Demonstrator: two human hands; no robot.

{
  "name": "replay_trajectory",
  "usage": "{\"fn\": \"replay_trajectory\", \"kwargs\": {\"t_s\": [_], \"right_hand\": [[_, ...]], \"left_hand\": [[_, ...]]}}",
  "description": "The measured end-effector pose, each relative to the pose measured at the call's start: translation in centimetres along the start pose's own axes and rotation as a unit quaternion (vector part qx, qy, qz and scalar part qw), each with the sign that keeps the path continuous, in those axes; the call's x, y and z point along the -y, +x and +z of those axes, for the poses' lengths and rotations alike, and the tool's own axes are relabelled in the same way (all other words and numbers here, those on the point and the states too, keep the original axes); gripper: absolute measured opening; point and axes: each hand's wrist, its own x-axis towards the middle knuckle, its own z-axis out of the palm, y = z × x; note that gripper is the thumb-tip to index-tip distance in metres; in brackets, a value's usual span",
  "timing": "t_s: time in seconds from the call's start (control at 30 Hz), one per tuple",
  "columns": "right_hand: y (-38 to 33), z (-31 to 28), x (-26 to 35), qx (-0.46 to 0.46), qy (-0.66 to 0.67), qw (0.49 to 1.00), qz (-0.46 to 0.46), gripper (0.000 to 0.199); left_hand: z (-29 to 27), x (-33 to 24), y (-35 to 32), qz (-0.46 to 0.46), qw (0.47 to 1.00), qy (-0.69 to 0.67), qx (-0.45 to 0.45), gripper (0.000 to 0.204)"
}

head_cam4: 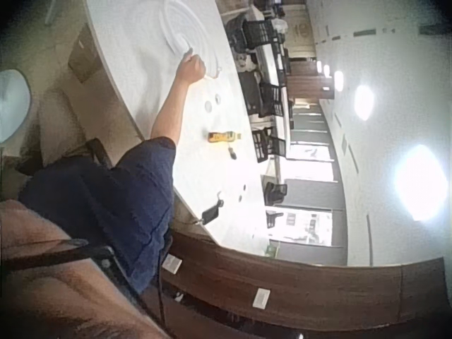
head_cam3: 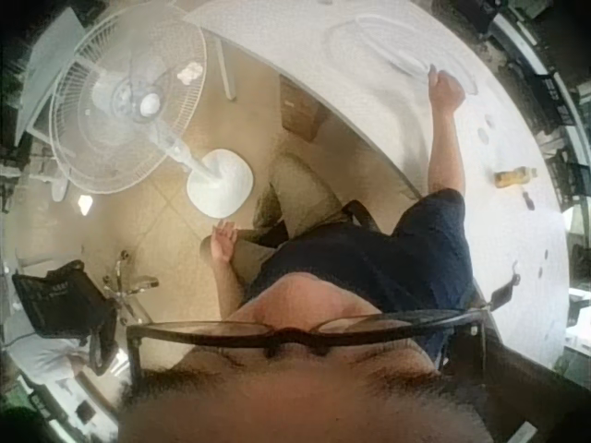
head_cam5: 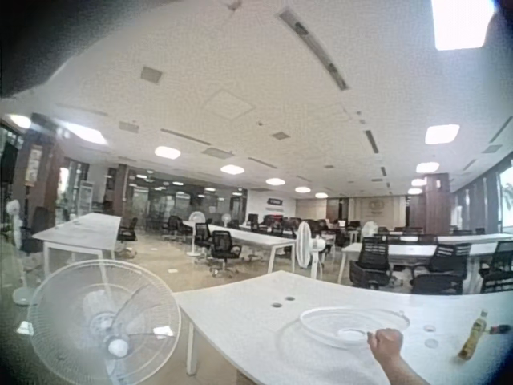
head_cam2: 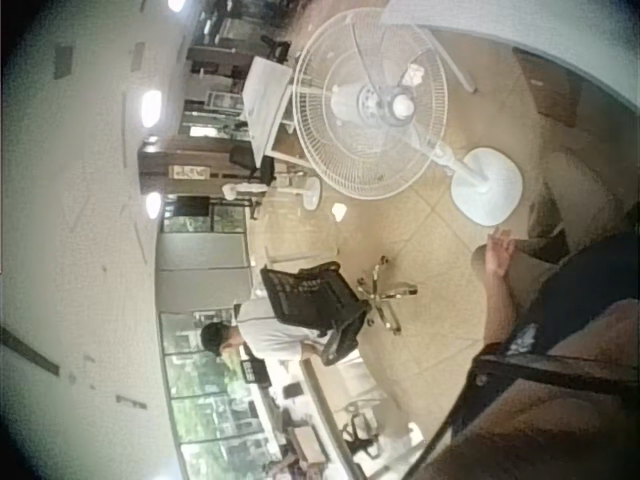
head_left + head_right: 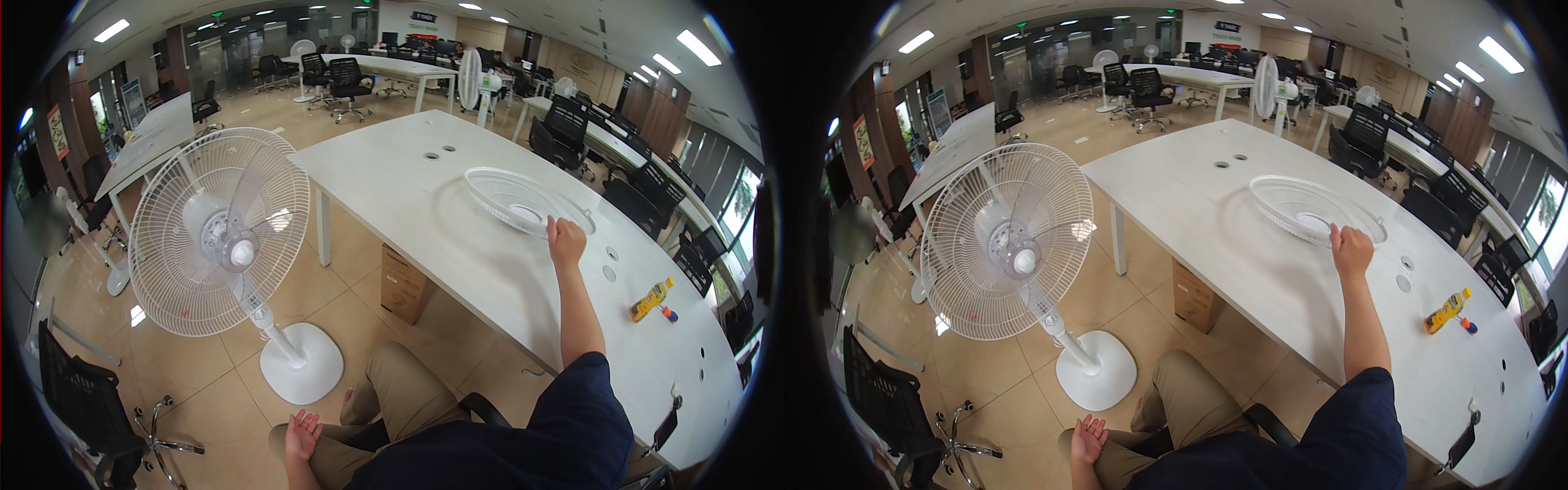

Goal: The recorder is assembling the front and back grilles and the fan blade of a floor-standing electric fan.

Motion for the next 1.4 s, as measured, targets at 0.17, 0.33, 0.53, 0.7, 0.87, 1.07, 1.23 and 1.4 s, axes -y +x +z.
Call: {"fn": "replay_trajectory", "kwargs": {"t_s": [0.17, 0.33, 0.53, 0.7, 0.87, 1.07, 1.23, 1.4], "right_hand": [[-2.7, 3.3, -2.8, -0.008, -0.035, 0.999, -0.001, 0.049], [-4.4, 4.3, -2.1, 0.044, -0.011, 0.999, 0.029, 0.046], [-4.9, 6.4, -2.0, 0.063, 0.006, 0.995, 0.073, 0.047], [-4.4, 5.3, -0.8, 0.114, 0.03, 0.991, 0.066, 0.045], [-2.6, 3.0, 3.6, 0.016, 0.068, 0.997, 0.044, 0.029], [-1.1, 2.5, 12.6, 0.04, 0.271, 0.961, -0.042, 0.013], [1.6, 4.1, 25.2, 0.11, 0.42, 0.884, -0.171, 0.015], [3.5, 11.1, 34.3, 0.141, 0.499, 0.833, -0.191, 0.014]], "left_hand": [[0.0, 0.5, -0.2, 0.018, 1.0, 0.003, 0.003, 0.052], [1.1, 0.4, -0.5, 0.02, 1.0, 0.0, 0.004, 0.052], [1.5, 0.6, -0.8, 0.011, 1.0, 0.009, -0.018, 0.051], [2.2, 0.7, -0.4, 0.018, 1.0, 0.021, -0.009, 0.051], [1.7, 0.6, -0.6, 0.015, 0.999, 0.017, -0.022, 0.05], [2.4, 1.2, -0.2, 0.037, 0.996, 0.066, -0.048, 0.048], [3.3, 2.3, -0.7, 0.093, 0.985, 0.12, -0.086, 0.045], [3.4, 3.9, -0.6, 0.164, 0.96, 0.182, -0.138, 0.037]]}}
